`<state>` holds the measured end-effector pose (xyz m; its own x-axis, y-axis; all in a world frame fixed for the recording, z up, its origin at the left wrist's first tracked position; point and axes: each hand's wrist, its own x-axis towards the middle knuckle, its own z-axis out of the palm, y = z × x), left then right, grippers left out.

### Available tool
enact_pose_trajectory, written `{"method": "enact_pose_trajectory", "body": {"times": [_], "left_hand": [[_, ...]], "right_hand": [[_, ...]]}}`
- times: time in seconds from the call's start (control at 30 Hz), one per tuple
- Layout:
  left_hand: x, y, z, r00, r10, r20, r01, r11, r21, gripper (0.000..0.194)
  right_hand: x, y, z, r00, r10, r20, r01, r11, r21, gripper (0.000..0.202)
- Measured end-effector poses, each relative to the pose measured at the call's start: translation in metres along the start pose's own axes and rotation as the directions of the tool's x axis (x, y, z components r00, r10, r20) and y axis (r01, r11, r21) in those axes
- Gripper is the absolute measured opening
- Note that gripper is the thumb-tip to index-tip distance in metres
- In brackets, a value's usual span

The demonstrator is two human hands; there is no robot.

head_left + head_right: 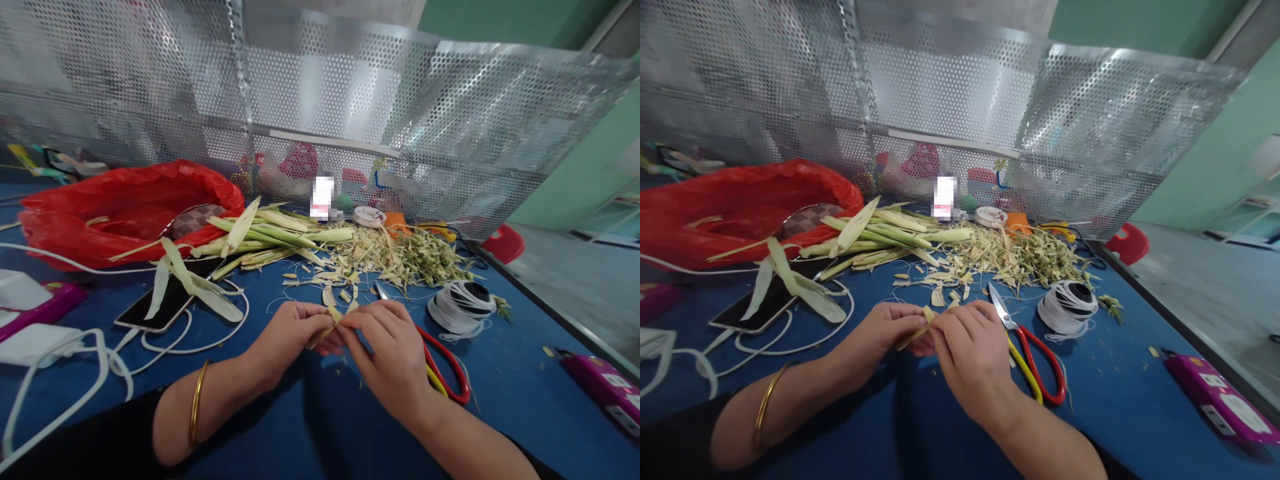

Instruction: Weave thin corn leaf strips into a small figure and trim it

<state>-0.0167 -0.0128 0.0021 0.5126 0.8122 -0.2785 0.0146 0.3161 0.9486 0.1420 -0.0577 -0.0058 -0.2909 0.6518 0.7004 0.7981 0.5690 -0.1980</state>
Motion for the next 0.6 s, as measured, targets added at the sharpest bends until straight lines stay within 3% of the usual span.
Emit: {"method": "enact_pose_trajectory", "body": {"times": [0.33, 0.6], "left_hand": [[0.001, -0.003, -0.002, 0.999, 0.009, -0.036, -0.014, 0.992, -0.128, 0.036], [0.002, -0.009, -0.001, 0.999, 0.036, -0.03, -0.04, 0.986, -0.161, 0.029]], "right_hand": [[0.0, -0.004, 0.0, 0.99, -0.138, 0.022, 0.14, 0.982, -0.126, 0.016], [-0.007, -0.005, 0.011, 0.954, -0.257, 0.156, 0.28, 0.949, -0.146, 0.023]]}}
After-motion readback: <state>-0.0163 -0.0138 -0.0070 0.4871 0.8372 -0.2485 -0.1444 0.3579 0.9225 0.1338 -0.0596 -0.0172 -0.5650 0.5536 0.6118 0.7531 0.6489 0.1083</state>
